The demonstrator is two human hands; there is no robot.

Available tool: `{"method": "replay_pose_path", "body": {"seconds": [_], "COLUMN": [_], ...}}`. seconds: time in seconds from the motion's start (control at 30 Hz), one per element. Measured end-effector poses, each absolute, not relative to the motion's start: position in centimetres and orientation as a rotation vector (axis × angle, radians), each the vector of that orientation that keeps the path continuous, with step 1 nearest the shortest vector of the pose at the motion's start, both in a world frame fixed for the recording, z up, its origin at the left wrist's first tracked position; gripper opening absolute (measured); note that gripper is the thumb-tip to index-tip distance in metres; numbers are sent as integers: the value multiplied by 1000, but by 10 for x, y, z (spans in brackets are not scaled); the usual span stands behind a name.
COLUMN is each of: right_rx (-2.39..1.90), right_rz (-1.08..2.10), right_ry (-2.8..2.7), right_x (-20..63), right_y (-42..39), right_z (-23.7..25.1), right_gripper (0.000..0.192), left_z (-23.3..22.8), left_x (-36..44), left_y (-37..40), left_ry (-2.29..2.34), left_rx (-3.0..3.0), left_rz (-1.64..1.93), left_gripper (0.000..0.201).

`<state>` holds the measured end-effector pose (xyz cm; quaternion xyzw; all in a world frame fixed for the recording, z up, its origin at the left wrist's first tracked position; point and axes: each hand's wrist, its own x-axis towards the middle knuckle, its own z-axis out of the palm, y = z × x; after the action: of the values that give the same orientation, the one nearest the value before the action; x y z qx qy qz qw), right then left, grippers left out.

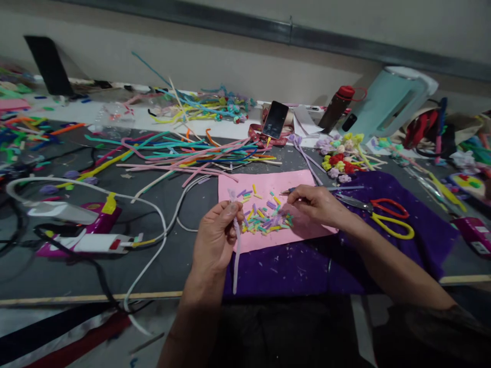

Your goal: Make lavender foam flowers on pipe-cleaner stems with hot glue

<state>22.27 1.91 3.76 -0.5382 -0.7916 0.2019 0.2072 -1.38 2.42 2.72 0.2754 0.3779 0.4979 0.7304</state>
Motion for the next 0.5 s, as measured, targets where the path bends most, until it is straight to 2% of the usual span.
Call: {"method": "replay_pose_path", "body": {"seconds": [0.23,0.5], "right_rx": [-1647,-1585], "right_rz": [414,500], "right_ry": [-2420,-2507], "right_x": [229,221], "right_y": [14,-9], "right_z": [32,31], "right_gripper": [20,22], "left_z": [26,27], "left_x": [-13,-11], "left_y": [24,25], "left_ry": [845,854], "left_rx": [632,607], "left_rz": [1076,1046], "left_gripper": [17,16]}}
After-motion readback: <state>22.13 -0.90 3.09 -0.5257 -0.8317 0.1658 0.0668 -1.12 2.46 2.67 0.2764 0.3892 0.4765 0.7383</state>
